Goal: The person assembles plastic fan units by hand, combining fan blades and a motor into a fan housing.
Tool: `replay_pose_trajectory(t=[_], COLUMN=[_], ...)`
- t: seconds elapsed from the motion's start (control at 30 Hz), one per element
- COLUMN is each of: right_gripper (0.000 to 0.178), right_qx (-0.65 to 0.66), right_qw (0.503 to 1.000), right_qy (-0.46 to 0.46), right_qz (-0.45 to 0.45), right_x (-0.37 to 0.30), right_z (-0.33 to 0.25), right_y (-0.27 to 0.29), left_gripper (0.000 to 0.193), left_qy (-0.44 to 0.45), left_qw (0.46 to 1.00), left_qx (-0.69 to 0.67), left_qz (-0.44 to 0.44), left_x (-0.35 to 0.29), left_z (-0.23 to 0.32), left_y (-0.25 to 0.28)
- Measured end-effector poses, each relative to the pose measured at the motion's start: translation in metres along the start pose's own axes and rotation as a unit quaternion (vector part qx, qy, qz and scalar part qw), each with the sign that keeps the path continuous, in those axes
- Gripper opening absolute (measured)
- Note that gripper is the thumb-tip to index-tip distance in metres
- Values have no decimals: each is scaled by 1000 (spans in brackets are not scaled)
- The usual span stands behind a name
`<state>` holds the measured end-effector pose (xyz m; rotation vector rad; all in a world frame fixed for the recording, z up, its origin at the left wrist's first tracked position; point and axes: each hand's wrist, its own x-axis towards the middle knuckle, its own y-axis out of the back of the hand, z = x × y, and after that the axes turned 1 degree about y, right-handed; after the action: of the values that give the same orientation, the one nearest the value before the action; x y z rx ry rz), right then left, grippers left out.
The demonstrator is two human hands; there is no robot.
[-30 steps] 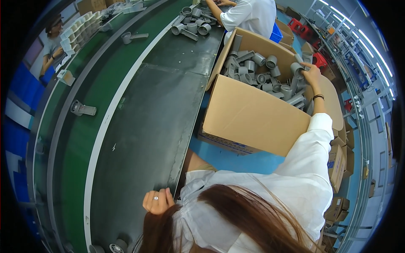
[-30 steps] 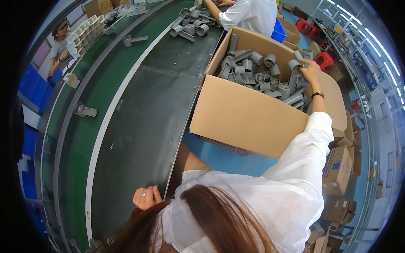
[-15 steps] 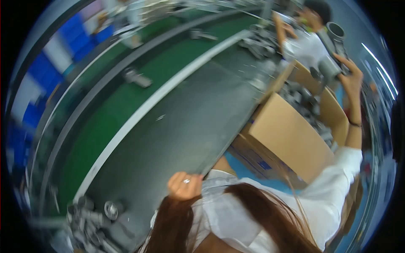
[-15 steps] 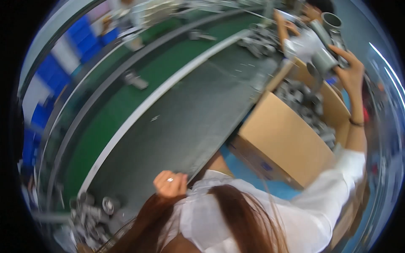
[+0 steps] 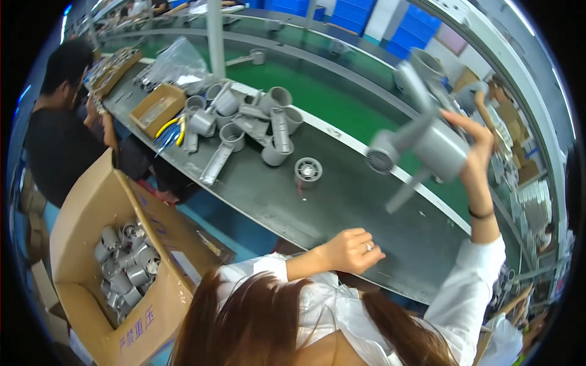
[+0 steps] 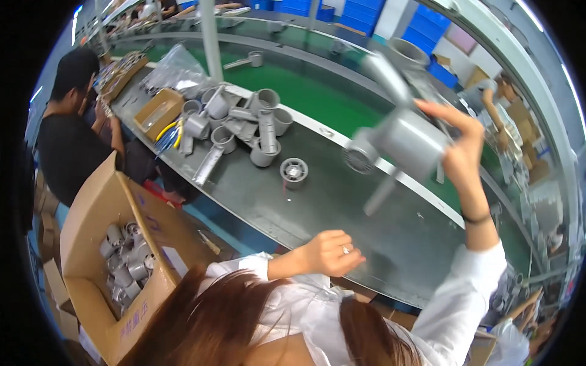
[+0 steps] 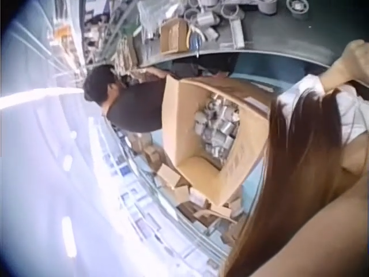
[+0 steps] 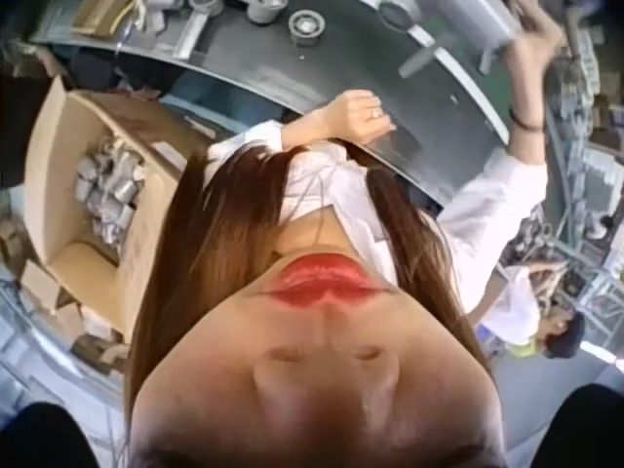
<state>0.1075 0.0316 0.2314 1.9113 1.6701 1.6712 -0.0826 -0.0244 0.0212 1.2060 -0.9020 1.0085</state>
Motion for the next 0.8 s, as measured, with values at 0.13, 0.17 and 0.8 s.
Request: replay_pose_trajectory(t=[0.13,0.17,0.8], right_gripper=[37,41,39], right_qx=[181,279,261], right_qw=[983,960,948], right_qy=[29,-1,-168], right_qz=[-27,-39,-72], right_x=[83,101,134], right_z=[-11,-22,-18], right_y=[-104,-126,-368], left_gripper=[17,16,21], left_qy=[120,169,293], left_qw=[985,972,880], left_qx=[112,148,275], left_qz=[45,69,253], left_x=[-31,-40,-70], left_z=[-17,-17,-50], left_y=[50,61,108])
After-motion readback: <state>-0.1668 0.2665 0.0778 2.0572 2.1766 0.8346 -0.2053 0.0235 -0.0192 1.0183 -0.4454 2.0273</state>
